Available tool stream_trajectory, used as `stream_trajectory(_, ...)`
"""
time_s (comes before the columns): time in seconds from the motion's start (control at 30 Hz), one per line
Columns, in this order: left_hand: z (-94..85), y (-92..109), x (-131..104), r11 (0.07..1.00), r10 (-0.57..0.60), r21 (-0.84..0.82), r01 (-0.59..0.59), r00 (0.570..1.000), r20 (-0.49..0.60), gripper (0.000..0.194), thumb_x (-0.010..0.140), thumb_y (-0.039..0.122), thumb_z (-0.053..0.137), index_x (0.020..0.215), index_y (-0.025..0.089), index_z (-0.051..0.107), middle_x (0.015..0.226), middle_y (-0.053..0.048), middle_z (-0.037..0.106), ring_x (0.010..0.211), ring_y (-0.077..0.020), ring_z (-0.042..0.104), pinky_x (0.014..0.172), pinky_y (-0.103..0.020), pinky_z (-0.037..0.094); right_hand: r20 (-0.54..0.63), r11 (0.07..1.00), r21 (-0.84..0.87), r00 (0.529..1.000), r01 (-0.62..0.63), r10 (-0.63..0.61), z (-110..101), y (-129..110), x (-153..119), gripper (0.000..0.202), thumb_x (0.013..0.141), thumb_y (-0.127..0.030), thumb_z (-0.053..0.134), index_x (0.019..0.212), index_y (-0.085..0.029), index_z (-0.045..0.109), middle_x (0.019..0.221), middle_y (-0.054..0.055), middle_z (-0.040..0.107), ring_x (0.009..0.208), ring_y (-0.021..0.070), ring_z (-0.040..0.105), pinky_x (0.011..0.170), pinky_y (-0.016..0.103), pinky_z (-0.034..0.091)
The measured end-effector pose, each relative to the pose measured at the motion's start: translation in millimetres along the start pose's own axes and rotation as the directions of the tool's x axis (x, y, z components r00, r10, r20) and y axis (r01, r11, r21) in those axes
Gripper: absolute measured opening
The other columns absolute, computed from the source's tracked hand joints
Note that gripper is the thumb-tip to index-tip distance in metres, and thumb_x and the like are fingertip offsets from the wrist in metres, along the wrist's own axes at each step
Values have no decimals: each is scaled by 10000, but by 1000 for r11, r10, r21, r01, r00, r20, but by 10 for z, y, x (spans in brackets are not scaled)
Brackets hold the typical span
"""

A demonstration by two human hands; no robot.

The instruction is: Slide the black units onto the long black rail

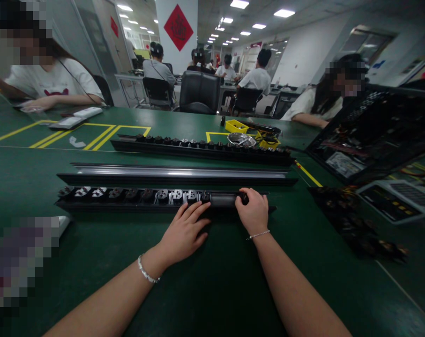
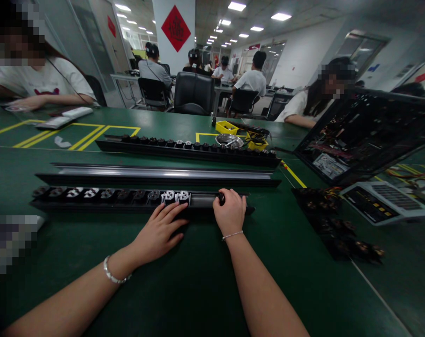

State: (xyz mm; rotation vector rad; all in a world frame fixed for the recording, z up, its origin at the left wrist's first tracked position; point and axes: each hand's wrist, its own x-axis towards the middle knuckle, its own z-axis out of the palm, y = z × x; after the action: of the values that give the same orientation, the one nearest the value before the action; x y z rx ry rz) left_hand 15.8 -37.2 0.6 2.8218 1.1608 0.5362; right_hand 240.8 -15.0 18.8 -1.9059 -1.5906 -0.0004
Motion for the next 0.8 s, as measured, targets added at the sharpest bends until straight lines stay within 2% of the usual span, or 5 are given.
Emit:
stream_trajectory(0.27, -9, 4, 3, 1000, -1, -3, 1, 1000, 3, 304, 851, 333, 527, 1142, 271, 590, 1507, -17, 306, 1377, -253, 259, 1126, -508, 192, -19, 998, -32, 998, -53, 52, 8, 18, 0, 255, 786, -299, 476, 977, -220, 626, 1079, 82, 650, 1143, 284, 505, 1051, 641, 126)
stream_trajectory(0.6, -18, 9, -3, 1000, 2, -9, -2, 1000, -6, 307, 854, 328, 526, 1148, 270, 593, 1505, -15, 310, 1372, -255, 267, 1130, -501, 189, -48, 990, -69, 991, -126, 122, -24, 87, 20, 333, 764, -320, 470, 1043, -194, 598, 1093, 93, 639, 1121, 264, 507, 1063, 591, 145)
stream_trajectory(0.8, -19, 7, -2, 1000, -2, -12, 2, 1000, 2, 311, 858, 326, 521, 1159, 278, 585, 1513, -7, 293, 1378, -252, 257, 1130, -505, 187, -67, 973, -134, 981, -189, 181, -75, 187, 42, 467, 737, -381, 504, 1146, -164, 571, 1308, 138, 524, 1282, 323, 358, 1058, 583, 184)
